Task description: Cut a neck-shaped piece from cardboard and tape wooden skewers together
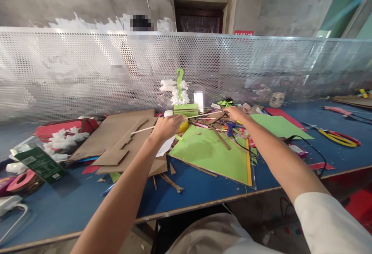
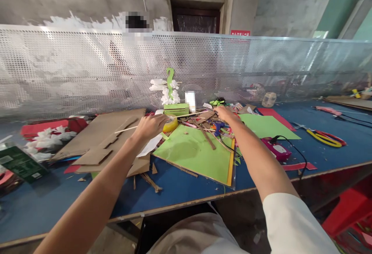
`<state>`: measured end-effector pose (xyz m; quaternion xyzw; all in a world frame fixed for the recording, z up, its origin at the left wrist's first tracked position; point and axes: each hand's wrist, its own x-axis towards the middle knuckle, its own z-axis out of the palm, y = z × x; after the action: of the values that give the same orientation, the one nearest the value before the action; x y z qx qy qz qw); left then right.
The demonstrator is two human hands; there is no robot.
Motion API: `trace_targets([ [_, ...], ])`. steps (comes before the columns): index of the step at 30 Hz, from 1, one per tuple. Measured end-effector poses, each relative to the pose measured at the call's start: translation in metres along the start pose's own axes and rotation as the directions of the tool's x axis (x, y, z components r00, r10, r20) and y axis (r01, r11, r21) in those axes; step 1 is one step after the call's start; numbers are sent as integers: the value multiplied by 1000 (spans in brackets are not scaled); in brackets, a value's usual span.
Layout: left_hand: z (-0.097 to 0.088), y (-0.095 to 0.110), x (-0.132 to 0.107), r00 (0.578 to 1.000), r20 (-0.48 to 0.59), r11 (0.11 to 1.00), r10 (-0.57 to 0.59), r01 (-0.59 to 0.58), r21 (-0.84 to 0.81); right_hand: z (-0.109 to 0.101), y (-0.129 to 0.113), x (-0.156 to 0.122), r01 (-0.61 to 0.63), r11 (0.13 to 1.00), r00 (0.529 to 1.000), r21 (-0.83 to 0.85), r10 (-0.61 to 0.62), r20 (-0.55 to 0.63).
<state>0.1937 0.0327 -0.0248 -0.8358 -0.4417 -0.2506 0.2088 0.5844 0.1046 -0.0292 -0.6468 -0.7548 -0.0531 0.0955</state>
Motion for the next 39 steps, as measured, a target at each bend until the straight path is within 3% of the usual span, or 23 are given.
trace_targets([
  [4,-2,4,0,1000,10,1000,-4,5,-8,4,-7,-3,-13,999,1000,-30,13,0],
  [8,-4,6,1,999,50,1000,-10,10,-8,-5,-17,-15,-24,999,999,-42,23,-25],
  [13,-5,9,2,989,147,1000,-23,22,7,-13,-40,-49,-50,998,990,-39,54,133],
  [17,-6,10,3,966,260,999,1,-11,35,-11,-56,-71,-118,991,979,-68,127,159],
  [23,1,7,2,943,318,995,97,-101,-3,-2,-49,-76,-157,987,977,-25,159,140],
  [28,10,9,2,919,356,985,168,-145,-90,-2,-44,-77,-160,987,985,31,158,65],
  [31,14,14,2,899,399,983,181,-158,-92,-4,-45,-79,-167,983,981,80,173,-83],
  [35,18,22,2,887,427,984,177,-160,-77,1,-43,-76,-145,957,928,252,220,-301],
  [37,20,25,1,885,428,983,183,-157,-95,7,-39,-72,-70,894,906,443,242,-346],
  [39,22,27,1,884,427,982,187,-154,-112,13,-36,-67,27,732,904,681,273,-330],
])
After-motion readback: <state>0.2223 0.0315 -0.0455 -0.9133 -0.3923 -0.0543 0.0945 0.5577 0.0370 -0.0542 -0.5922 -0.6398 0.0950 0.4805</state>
